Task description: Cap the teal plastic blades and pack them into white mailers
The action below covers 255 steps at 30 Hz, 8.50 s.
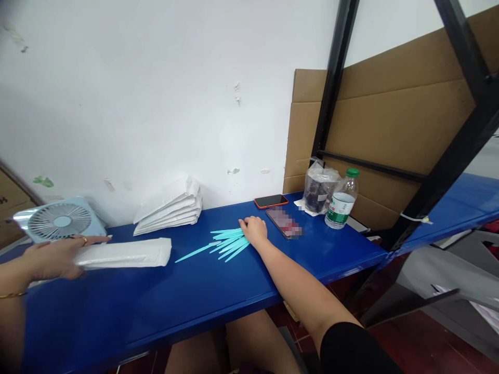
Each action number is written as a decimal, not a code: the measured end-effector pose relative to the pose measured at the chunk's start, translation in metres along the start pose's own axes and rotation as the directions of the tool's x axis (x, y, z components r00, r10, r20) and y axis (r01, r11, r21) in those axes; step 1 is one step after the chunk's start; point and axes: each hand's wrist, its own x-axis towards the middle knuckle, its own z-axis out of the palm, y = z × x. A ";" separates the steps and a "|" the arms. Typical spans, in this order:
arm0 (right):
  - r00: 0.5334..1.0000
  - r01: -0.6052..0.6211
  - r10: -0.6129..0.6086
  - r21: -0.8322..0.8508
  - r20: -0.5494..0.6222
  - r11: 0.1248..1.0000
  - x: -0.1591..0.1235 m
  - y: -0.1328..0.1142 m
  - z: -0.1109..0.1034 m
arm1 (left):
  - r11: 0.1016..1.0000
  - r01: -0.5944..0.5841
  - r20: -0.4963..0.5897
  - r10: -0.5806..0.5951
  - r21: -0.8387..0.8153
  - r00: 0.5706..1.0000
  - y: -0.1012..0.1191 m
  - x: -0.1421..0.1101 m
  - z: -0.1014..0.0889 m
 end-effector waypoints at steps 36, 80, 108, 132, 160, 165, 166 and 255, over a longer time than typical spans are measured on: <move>0.876 0.303 -0.442 0.492 0.193 0.816 0.040 -0.010 -0.004 | 0.697 -0.428 -0.425 0.193 -0.575 0.884 0.241 0.083 0.022; 0.719 0.403 -0.496 0.291 0.487 0.868 0.029 -0.001 -0.026 | 0.639 -0.492 -0.299 0.394 -0.590 0.869 0.245 0.072 0.035; 0.736 0.435 -0.506 0.260 0.449 0.862 0.023 -0.009 -0.029 | 0.754 -0.451 -0.286 0.351 -0.478 0.891 0.252 0.065 0.025; 0.840 0.305 -0.371 0.221 0.397 0.926 0.034 0.014 -0.053 | 0.781 -0.435 -0.413 0.250 -0.449 0.876 0.233 0.072 0.023; 0.838 0.322 -0.370 0.184 0.401 0.929 0.039 0.026 -0.052 | 0.780 -0.464 -0.361 0.325 -0.420 0.874 0.230 0.069 0.023; 0.785 0.318 -0.398 0.242 0.474 0.917 0.042 0.040 -0.064 | 0.693 -0.535 -0.402 0.367 -0.483 0.839 0.234 0.075 0.032; 0.755 0.314 -0.404 0.257 0.516 0.914 0.042 0.042 -0.065 | 0.676 -0.553 -0.400 0.390 -0.487 0.829 0.236 0.075 0.034; 0.735 0.412 -0.474 0.235 0.485 0.880 0.024 0.004 -0.057 | 0.765 -0.500 -0.349 0.377 -0.406 0.858 0.240 0.059 0.019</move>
